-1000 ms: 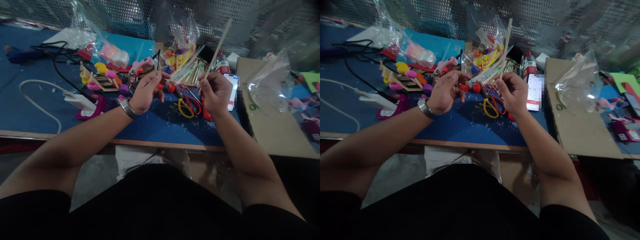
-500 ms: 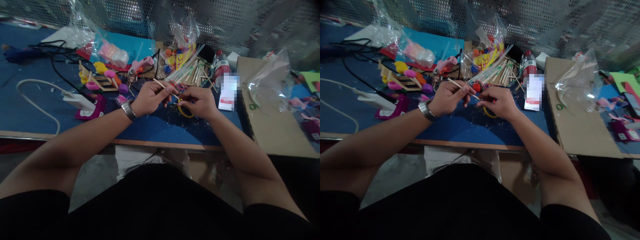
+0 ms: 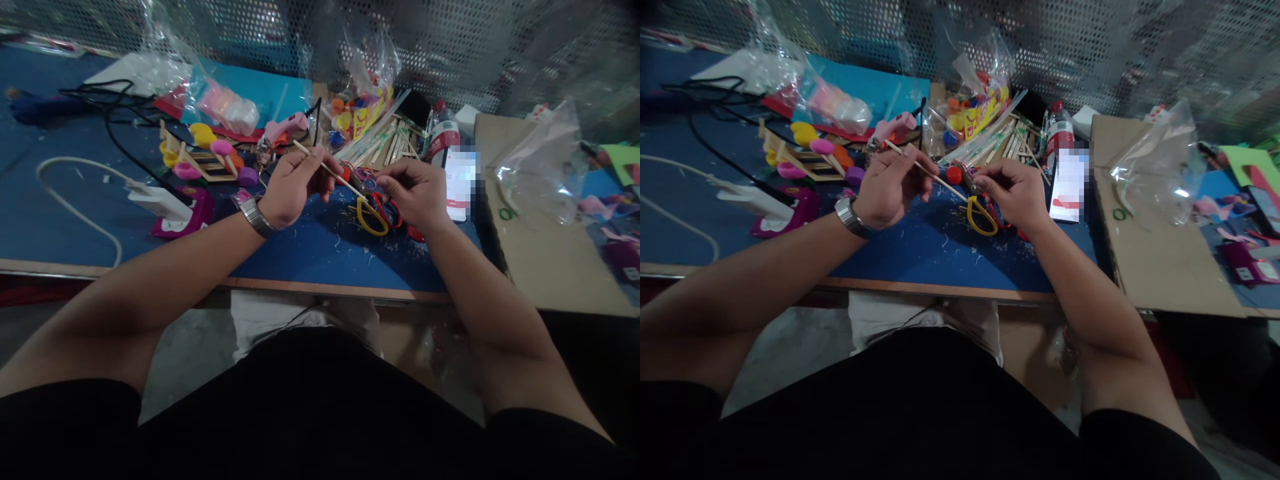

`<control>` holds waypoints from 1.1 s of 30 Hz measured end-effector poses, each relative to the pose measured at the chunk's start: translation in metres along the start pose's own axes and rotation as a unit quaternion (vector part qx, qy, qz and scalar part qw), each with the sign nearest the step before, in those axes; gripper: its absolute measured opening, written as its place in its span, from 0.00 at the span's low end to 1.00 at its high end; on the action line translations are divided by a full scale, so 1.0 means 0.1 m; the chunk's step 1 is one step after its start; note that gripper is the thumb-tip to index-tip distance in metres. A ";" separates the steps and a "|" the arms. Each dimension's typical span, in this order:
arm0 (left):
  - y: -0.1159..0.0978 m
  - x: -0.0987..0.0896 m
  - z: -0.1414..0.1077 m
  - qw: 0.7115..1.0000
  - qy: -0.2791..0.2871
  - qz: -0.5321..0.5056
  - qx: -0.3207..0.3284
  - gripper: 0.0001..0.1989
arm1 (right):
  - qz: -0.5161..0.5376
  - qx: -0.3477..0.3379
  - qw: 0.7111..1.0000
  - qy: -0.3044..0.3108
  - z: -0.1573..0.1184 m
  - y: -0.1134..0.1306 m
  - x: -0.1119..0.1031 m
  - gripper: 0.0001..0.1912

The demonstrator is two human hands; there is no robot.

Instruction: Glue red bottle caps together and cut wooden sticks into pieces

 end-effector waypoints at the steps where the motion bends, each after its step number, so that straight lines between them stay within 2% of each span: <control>1: 0.00 -0.01 0.01 1.000 0.001 -0.006 0.004 0.31 | -0.004 -0.003 1.000 -0.001 0.00 -0.01 -0.01 0.27; 9: 0.03 -0.05 0.03 1.000 0.004 -0.027 0.009 0.30 | 0.007 0.023 0.999 -0.037 0.06 -0.17 -0.04 0.28; 18: 0.06 -0.07 0.05 0.998 0.009 -0.067 0.008 0.26 | 0.110 0.086 0.981 -0.133 0.16 -0.37 -0.12 0.25; 23: 0.04 -0.04 0.05 0.997 0.006 -0.071 -0.001 0.23 | 0.066 0.097 0.980 -0.164 0.20 -0.58 -0.20 0.25; 28: 0.02 -0.01 0.03 0.997 -0.003 -0.080 0.005 0.18 | -0.037 0.028 0.972 -0.232 0.21 -0.53 -0.39 0.21; 31: 0.03 -0.03 0.04 0.996 0.003 -0.084 0.009 0.17 | -0.087 0.024 0.976 -0.198 0.19 -0.39 -0.44 0.18; 33: 0.04 -0.04 0.04 0.996 0.008 -0.086 0.009 0.17 | -0.115 0.039 0.982 -0.146 0.18 -0.31 -0.42 0.20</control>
Point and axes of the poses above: each hand's wrist, its own z-axis towards the middle knuckle, its own x-axis out of the palm, y = z × x, the point moved 3 cm from there along z, towards the middle knuckle, and after that the axes turned 15 degrees about -z, right-handed, at the moved point
